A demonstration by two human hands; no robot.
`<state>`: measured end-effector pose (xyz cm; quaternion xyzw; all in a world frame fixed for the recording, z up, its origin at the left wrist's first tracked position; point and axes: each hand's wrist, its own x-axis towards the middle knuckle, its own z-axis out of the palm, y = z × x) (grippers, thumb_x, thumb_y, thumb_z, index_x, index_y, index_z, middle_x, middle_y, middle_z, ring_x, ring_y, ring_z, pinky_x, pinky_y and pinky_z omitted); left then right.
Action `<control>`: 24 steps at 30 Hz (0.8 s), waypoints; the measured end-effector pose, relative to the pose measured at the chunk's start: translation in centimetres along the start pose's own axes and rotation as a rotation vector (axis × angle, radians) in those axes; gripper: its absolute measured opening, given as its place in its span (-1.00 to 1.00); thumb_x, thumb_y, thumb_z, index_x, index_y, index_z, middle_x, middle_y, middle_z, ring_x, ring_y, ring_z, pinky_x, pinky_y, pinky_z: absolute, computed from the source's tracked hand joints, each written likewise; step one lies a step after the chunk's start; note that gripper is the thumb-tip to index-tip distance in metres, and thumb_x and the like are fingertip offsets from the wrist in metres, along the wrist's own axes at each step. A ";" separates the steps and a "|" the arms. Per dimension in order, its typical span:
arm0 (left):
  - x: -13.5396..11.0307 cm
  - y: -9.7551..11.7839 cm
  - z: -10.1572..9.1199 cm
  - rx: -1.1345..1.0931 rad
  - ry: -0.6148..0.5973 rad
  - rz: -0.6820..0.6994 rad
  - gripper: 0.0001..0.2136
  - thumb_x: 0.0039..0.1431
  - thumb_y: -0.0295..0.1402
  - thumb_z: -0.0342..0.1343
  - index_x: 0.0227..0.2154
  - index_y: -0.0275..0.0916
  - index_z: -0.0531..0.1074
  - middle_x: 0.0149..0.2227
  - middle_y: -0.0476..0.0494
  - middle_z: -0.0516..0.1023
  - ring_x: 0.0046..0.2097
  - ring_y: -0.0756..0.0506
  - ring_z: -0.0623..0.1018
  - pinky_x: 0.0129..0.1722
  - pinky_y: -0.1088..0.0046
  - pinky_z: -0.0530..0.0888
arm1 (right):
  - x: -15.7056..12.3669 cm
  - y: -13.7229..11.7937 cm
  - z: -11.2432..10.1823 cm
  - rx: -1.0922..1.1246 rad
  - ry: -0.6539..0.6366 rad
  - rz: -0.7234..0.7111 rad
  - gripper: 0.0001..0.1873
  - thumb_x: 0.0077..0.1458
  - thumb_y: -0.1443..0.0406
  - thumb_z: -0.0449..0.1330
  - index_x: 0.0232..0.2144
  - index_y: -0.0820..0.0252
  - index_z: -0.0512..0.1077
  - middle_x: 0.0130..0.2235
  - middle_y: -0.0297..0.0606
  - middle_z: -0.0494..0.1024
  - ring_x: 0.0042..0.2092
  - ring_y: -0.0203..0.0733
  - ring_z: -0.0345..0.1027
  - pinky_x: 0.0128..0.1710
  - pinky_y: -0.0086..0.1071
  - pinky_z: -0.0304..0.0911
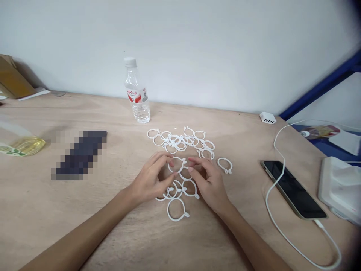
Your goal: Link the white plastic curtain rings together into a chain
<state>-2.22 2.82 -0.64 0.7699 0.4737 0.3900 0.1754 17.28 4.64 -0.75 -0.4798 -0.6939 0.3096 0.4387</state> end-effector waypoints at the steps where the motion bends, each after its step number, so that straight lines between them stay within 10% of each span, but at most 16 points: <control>1: -0.1 0.1 0.0 -0.017 -0.001 0.032 -0.88 0.13 -0.40 0.14 -0.27 -0.22 0.34 -0.05 -0.21 0.46 0.01 -0.13 0.47 0.02 0.29 0.42 | 0.0 0.1 0.0 0.024 -0.016 0.015 -0.76 0.09 0.30 0.19 -0.15 0.11 0.51 -0.26 -0.23 0.55 -0.18 -0.12 0.36 -0.22 -0.24 0.28; 17: -0.3 0.6 -0.2 -0.063 0.041 0.103 -0.91 0.07 -0.45 0.14 -0.45 -0.23 0.32 -0.10 -0.25 0.50 -0.07 -0.14 0.51 -0.11 0.33 0.46 | 0.1 -0.2 -0.1 0.123 -0.063 0.002 -0.85 0.12 0.25 0.20 -0.32 0.09 0.59 -0.35 -0.25 0.54 -0.24 -0.17 0.36 -0.24 -0.27 0.31; 24: -0.3 0.6 -0.3 -0.051 0.023 0.092 -0.66 0.10 -0.36 0.19 -0.05 -0.23 0.31 -0.05 -0.27 0.48 0.00 -0.17 0.49 0.00 0.23 0.45 | 0.1 -0.3 -0.2 0.161 -0.067 0.011 -0.85 0.14 0.24 0.19 -0.31 0.09 0.57 -0.34 -0.26 0.55 -0.25 -0.19 0.36 -0.21 -0.26 0.30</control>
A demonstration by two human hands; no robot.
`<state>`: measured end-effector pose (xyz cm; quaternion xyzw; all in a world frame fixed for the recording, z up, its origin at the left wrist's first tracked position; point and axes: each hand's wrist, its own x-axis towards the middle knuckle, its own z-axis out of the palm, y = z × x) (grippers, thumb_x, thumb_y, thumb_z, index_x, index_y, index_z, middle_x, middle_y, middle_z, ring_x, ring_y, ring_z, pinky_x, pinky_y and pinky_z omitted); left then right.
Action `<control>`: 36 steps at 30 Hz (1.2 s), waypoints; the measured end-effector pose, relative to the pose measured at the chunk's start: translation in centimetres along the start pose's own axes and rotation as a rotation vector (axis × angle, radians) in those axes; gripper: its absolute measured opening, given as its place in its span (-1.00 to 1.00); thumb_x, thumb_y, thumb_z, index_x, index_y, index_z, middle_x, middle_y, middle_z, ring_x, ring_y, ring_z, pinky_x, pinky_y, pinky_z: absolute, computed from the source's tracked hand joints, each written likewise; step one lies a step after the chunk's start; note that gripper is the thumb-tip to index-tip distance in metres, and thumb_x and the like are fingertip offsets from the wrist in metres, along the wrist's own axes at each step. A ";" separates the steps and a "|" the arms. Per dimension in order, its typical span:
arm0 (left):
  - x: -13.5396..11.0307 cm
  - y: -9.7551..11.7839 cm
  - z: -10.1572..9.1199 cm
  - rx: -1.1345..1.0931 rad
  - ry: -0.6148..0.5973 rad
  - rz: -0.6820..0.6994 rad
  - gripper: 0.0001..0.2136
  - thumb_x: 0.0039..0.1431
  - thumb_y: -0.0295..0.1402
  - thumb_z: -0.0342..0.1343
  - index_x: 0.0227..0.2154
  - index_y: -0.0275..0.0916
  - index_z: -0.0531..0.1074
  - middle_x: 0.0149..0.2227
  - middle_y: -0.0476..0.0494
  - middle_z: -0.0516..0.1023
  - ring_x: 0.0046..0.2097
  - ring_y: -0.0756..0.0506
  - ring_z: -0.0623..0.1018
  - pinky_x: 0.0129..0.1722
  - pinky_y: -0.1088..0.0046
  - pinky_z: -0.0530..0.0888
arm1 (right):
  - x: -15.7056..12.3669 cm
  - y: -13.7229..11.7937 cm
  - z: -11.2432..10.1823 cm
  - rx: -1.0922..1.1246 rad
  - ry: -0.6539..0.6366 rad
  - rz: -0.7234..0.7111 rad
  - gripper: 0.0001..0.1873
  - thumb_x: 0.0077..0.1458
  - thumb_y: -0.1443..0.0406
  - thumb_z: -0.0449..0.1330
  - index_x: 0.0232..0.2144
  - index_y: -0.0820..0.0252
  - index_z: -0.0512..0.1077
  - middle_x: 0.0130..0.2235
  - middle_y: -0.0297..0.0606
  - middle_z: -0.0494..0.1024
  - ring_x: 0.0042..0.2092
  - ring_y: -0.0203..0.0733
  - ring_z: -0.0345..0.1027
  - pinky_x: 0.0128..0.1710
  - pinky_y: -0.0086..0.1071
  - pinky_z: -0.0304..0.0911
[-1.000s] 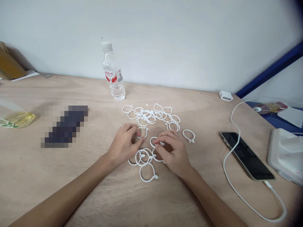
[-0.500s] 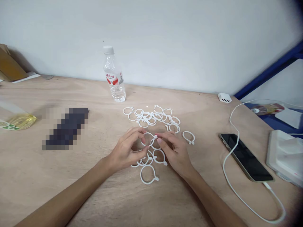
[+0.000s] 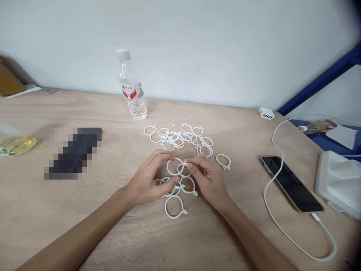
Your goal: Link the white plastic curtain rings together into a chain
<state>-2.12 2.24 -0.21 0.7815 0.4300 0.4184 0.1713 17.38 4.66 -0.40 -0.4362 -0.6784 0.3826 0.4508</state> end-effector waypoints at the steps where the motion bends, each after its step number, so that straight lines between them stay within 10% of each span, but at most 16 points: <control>1: 0.0 -0.1 0.0 0.000 0.002 -0.017 -0.57 0.08 -0.31 0.22 0.01 -0.22 0.29 -0.03 -0.28 0.48 0.00 -0.19 0.49 0.00 0.21 0.45 | 0.0 0.0 0.0 0.004 0.003 0.001 -0.84 0.14 0.24 0.19 -0.31 0.09 0.57 -0.34 -0.26 0.55 -0.25 -0.19 0.37 -0.21 -0.26 0.31; 21: 0.0 -0.3 0.0 -0.023 0.016 0.040 -0.66 0.18 -0.28 0.17 -0.01 -0.26 0.36 -0.23 -0.17 0.56 -0.21 -0.10 0.56 -0.18 0.37 0.52 | -0.1 0.2 0.1 0.001 -0.011 -0.024 -0.85 0.13 0.28 0.20 -0.29 0.04 0.59 -0.35 -0.27 0.59 -0.21 -0.15 0.36 -0.22 -0.24 0.30; 36: 0.2 0.1 0.1 -0.143 -0.050 -0.192 -0.66 0.15 -0.19 0.17 -0.08 -0.29 0.45 -0.27 -0.15 0.61 -0.29 -0.10 0.59 -0.35 0.45 0.52 | -0.6 0.0 0.3 -0.177 -0.006 -0.128 -0.84 0.21 0.29 0.10 -0.33 0.17 0.48 -0.39 -0.27 0.47 -0.28 -0.21 0.34 -0.35 -0.37 0.27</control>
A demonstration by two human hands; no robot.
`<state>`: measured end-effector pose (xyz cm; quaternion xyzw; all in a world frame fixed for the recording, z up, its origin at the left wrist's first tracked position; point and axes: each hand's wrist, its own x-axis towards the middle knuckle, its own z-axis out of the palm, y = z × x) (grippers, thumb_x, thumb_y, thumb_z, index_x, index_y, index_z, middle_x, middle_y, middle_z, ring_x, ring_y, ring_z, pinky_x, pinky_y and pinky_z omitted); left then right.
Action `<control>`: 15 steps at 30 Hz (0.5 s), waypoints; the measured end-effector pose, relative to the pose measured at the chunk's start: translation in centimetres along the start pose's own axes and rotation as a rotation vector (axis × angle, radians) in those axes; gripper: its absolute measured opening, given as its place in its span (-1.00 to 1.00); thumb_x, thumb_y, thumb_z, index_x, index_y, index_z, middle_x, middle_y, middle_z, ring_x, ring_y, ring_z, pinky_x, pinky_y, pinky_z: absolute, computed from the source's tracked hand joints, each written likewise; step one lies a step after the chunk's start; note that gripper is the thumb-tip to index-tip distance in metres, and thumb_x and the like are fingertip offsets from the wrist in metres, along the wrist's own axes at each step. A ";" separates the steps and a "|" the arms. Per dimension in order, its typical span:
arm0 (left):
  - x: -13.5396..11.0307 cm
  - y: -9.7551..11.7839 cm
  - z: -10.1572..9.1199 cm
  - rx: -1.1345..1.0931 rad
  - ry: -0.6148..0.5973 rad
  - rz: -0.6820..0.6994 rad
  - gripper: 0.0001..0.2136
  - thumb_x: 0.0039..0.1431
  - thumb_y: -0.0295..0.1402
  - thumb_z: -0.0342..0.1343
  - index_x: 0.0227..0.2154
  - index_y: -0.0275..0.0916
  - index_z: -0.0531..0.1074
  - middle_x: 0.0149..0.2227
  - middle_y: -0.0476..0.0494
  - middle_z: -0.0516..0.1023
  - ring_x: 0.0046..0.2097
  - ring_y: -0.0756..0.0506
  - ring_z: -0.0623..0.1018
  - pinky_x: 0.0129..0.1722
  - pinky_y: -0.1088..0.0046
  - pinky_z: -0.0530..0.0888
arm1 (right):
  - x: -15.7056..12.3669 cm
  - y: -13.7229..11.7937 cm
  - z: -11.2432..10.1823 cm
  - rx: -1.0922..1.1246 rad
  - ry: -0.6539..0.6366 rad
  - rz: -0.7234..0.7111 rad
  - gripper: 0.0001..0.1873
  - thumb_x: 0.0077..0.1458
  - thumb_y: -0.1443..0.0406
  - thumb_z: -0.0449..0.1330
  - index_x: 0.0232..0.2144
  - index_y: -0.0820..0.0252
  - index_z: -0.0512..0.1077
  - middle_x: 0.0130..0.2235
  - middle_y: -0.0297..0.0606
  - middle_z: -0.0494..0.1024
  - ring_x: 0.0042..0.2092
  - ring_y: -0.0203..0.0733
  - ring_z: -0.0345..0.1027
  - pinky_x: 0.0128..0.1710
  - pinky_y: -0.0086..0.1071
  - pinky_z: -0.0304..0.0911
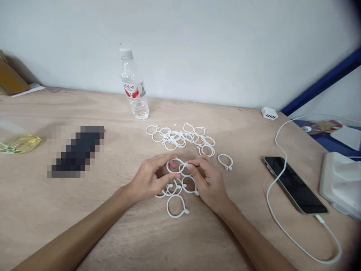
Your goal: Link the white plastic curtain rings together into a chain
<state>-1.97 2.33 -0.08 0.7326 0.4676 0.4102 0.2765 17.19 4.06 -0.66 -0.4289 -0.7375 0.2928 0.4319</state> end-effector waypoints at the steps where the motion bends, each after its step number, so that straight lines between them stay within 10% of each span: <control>1: 0.0 0.0 0.0 0.005 0.000 0.005 -0.66 0.15 -0.20 0.17 -0.08 -0.29 0.44 -0.27 -0.15 0.61 -0.28 -0.10 0.59 -0.34 0.44 0.52 | 0.0 0.0 0.0 -0.007 0.000 -0.005 -0.84 0.21 0.30 0.10 -0.34 0.17 0.48 -0.39 -0.28 0.46 -0.28 -0.21 0.33 -0.35 -0.37 0.27; 10: 0.1 -0.1 -0.1 0.002 0.028 0.062 -0.63 0.09 -0.21 0.22 -0.06 -0.25 0.44 -0.14 -0.22 0.57 -0.14 -0.16 0.56 -0.10 0.30 0.48 | 0.1 -0.2 0.0 0.033 -0.011 -0.022 -0.86 0.21 0.31 0.10 -0.32 0.14 0.47 -0.39 -0.29 0.48 -0.25 -0.19 0.32 -0.29 -0.35 0.27; 15: 0.7 -0.5 -0.3 0.045 0.075 -0.118 -0.64 0.32 -0.17 -0.12 0.04 -0.20 0.39 -0.02 -0.20 0.49 0.02 -0.16 0.45 0.06 0.21 0.38 | 0.1 -0.4 -0.2 0.100 -0.048 -0.056 -0.86 0.18 0.36 0.10 -0.36 0.15 0.46 -0.41 -0.29 0.49 -0.26 -0.19 0.30 -0.25 -0.30 0.25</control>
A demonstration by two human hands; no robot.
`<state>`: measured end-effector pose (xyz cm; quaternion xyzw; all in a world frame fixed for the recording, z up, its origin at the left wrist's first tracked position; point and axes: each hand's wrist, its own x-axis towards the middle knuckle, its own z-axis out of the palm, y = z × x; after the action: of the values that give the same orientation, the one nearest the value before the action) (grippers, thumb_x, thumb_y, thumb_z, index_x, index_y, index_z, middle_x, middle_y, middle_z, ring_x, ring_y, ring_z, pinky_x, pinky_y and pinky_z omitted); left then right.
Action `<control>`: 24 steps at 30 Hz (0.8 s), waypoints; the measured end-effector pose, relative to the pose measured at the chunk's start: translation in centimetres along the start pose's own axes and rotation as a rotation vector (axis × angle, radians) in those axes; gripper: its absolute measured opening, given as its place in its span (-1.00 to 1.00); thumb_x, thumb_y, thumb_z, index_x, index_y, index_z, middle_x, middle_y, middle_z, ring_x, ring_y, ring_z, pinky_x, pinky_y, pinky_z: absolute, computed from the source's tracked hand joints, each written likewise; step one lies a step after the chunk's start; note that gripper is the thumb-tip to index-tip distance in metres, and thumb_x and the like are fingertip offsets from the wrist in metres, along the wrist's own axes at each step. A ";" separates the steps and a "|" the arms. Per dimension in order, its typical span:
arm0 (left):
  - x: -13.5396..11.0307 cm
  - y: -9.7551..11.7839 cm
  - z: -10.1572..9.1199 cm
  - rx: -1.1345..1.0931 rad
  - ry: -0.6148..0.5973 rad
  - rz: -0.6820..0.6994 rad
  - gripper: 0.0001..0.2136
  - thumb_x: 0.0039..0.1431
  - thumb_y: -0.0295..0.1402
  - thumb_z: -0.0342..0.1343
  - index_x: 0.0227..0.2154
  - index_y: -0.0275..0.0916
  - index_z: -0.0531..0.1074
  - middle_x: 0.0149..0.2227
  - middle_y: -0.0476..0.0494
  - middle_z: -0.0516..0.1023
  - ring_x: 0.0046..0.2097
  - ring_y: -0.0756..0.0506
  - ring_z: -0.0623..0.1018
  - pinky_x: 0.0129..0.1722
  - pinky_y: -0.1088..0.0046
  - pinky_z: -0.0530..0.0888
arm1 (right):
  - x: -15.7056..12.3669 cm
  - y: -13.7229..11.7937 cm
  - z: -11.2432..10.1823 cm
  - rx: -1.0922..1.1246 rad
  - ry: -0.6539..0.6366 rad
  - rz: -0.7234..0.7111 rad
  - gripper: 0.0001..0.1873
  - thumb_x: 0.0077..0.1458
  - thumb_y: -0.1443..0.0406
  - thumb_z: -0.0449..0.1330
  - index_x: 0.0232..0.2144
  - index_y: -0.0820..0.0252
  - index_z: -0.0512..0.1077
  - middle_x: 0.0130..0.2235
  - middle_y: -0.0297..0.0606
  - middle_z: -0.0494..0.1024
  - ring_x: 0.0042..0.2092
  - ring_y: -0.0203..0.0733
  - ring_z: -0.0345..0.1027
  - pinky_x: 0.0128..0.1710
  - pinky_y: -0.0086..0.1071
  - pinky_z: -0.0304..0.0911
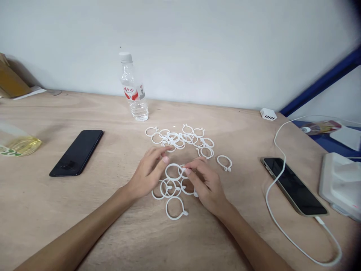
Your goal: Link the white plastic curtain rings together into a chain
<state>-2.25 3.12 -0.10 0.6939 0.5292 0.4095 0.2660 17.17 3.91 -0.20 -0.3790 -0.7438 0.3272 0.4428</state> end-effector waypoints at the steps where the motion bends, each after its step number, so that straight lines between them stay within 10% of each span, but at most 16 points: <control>1: 0.1 -0.2 0.1 0.028 0.014 -0.040 -0.63 0.34 -0.19 -0.18 0.06 -0.18 0.37 0.01 -0.19 0.48 0.06 -0.16 0.43 0.11 0.19 0.34 | 0.0 0.0 0.0 0.015 -0.014 -0.018 -0.85 0.17 0.38 0.10 -0.38 0.15 0.46 -0.41 -0.28 0.49 -0.25 -0.19 0.30 -0.24 -0.29 0.25; 12: 0.9 -0.2 1.5 0.429 -0.128 -0.158 -0.61 0.34 -0.21 -0.19 0.14 -0.10 0.32 -0.09 -0.18 0.46 0.00 -0.24 0.39 0.07 0.02 0.28 | 0.0 0.3 0.5 0.005 0.000 -0.130 -0.80 0.06 0.44 0.12 -0.53 0.16 0.47 -0.45 -0.27 0.51 -0.27 -0.17 0.28 -0.20 -0.22 0.24; 24: 0.7 -0.6 1.3 0.222 0.022 -0.165 -0.79 0.18 -0.29 0.04 -0.20 -0.22 0.49 -0.22 -0.15 0.52 -0.16 -0.14 0.47 -0.09 0.26 0.41 | 0.3 0.6 0.7 -0.094 0.033 0.018 -0.84 0.14 0.38 0.11 -0.42 0.16 0.48 -0.38 -0.24 0.54 -0.21 -0.12 0.30 -0.15 -0.22 0.24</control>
<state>-1.34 4.07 -1.06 0.6685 0.6294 0.3329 0.2145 16.64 4.36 -0.81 -0.4114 -0.7474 0.2895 0.4339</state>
